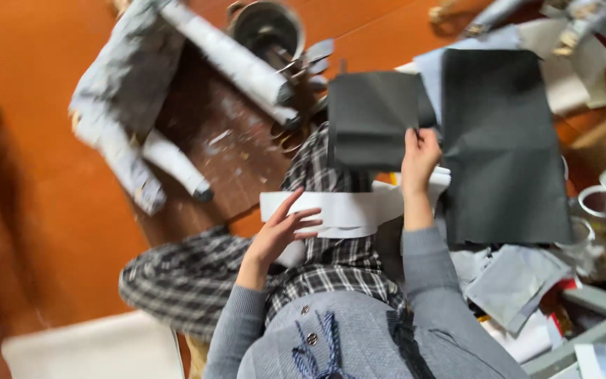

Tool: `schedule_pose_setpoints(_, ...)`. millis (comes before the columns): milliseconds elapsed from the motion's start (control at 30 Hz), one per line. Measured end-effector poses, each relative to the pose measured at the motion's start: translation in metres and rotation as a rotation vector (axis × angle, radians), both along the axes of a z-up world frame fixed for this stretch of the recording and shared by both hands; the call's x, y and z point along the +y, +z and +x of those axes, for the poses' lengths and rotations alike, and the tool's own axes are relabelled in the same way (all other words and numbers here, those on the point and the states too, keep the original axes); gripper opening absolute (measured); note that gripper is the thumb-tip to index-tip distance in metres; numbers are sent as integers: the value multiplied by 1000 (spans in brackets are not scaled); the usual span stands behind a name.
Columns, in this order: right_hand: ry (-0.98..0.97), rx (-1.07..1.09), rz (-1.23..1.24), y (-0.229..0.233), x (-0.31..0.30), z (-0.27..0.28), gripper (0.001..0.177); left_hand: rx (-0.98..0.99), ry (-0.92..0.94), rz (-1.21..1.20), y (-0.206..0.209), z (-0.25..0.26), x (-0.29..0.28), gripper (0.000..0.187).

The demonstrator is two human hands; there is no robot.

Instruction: Wrapping paper strips around a giraffe frame to create a paper-mache sculpture

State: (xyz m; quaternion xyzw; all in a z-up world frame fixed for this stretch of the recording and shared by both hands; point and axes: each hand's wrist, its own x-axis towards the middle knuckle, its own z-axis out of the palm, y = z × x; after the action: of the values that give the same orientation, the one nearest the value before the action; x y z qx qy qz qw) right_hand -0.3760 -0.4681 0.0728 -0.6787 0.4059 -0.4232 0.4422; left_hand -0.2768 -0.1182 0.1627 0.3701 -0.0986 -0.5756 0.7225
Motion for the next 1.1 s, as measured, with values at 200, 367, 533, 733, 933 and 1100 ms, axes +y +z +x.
schedule_pose_setpoints(200,-260,124,-40,-155,-104,33,9,59,-27,76,-28,-5,4,65)
schedule_pose_setpoints(367,-286,342,40,-137,-97,40,20,95,-7,263,3,0,-14,62)
schedule_pose_setpoints(533,-255,504,52,-117,-92,33,17,108,33,396,13,7,-27,65)
schedule_pose_setpoints(733,-225,641,-218,-91,-87,17,35,61,-10,237,-27,7,-15,60)
schedule_pose_setpoints(933,-138,339,-711,-33,-53,22,11,-13,52,210,-10,17,-21,61)
schedule_pose_setpoints(1100,408,219,-965,73,93,29,23,-100,26,183,3,10,-52,94)
